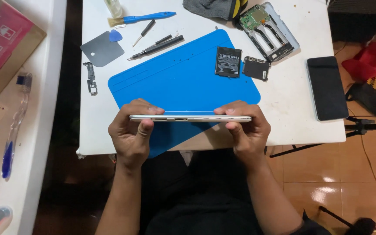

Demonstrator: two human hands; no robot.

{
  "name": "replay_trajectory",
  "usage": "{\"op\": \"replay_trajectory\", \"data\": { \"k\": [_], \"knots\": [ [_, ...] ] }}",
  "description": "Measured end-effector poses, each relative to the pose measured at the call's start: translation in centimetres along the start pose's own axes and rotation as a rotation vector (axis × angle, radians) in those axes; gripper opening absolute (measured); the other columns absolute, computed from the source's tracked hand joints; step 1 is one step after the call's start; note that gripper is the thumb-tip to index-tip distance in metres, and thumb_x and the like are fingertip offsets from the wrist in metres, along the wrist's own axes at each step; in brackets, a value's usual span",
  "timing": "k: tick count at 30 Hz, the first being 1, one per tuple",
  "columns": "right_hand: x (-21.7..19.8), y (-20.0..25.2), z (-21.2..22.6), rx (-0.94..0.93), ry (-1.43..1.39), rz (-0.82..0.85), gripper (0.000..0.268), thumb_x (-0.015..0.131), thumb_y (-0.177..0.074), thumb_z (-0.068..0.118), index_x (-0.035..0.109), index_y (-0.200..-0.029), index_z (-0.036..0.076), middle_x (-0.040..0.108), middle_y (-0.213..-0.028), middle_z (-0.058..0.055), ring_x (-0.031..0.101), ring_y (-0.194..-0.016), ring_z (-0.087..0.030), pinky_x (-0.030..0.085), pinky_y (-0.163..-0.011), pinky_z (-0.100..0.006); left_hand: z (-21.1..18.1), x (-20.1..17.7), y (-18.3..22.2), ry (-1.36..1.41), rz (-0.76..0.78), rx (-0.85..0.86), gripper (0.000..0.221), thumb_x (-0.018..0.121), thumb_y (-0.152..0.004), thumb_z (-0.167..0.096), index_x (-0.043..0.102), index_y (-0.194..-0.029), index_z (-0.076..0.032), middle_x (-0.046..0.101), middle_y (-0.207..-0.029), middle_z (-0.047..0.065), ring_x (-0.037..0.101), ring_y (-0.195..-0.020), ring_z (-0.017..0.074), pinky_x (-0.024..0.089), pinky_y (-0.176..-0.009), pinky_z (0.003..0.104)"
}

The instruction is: Disassembling a Samsung tablet to check internal connections and components.

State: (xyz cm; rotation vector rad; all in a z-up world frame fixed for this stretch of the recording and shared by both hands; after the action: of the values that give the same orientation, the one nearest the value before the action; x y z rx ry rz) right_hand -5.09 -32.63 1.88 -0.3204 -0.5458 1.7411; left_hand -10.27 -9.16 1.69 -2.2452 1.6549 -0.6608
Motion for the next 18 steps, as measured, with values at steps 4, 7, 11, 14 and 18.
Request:
{"op": "replay_trajectory", "data": {
  "k": [4,7,11,14,18],
  "knots": [
    [0.1,-0.3,0.1,-0.013,0.001,0.029,0.027,0.066,-0.097,0.02,0.061,-0.103,-0.006,0.073,-0.096,-0.025,0.071,-0.09,-0.031,0.057,-0.082,-0.04,0.4,-0.1,0.0,-0.018,-0.02,0.03,0.027,0.07,-0.096,-0.026,0.063,-0.108,-0.002,0.073,-0.093,0.017,0.069,-0.09,0.0238,0.057,-0.082,0.036],
    [0.5,-0.5,1.0,0.006,-0.002,0.021,0.023,0.066,-0.098,0.018,0.061,-0.101,-0.004,0.072,-0.097,-0.024,0.07,-0.093,-0.032,0.056,-0.085,-0.041,-0.8,0.1,-0.4,-0.183,-0.045,0.095,0.032,0.074,-0.096,-0.025,0.062,-0.115,-0.004,0.07,-0.108,0.015,0.064,-0.106,0.0243,0.052,-0.095,0.039],
    [0.8,-0.6,2.7,0.172,0.083,0.009,0.011,0.064,-0.104,0.02,0.064,-0.109,0.011,0.07,-0.108,-0.01,0.07,-0.108,-0.025,0.06,-0.1,-0.037,-6.3,1.2,-1.5,-0.871,0.031,0.28,0.026,0.081,-0.098,-0.007,0.068,-0.12,-0.008,0.062,-0.129,0.017,0.062,-0.12,0.0347,0.045,-0.102,0.05],
    [1.2,-0.6,2.3,0.153,0.069,-0.009,0.012,0.063,-0.104,0.023,0.061,-0.107,0.011,0.071,-0.108,-0.014,0.071,-0.108,-0.028,0.058,-0.1,-0.039,-9.0,4.6,-3.4,-0.998,0.226,0.336,0.019,0.084,-0.097,-0.014,0.075,-0.113,-0.008,0.077,-0.113,0.007,0.069,-0.106,0.0266,0.037,-0.098,0.047],
    [0.7,-0.4,1.6,0.14,0.069,-0.026,0.01,0.066,-0.102,0.015,0.063,-0.108,0.008,0.071,-0.106,-0.016,0.073,-0.105,-0.029,0.062,-0.094,-0.037,-7.9,6.0,-3.6,-1.037,0.303,0.349,0.014,0.072,-0.102,-0.025,0.074,-0.108,-0.013,0.079,-0.108,0.001,0.068,-0.098,0.0275,0.032,-0.089,0.047]
  ]
}}
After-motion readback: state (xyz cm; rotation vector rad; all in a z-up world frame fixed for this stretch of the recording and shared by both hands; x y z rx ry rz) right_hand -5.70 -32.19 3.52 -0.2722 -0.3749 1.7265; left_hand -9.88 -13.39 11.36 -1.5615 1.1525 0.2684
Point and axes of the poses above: each hand's wrist, its own y-axis away from the middle knuckle, its own x-axis out of the palm, z = x × y, the point moved 1 cm from there along -y, towards the middle knuckle
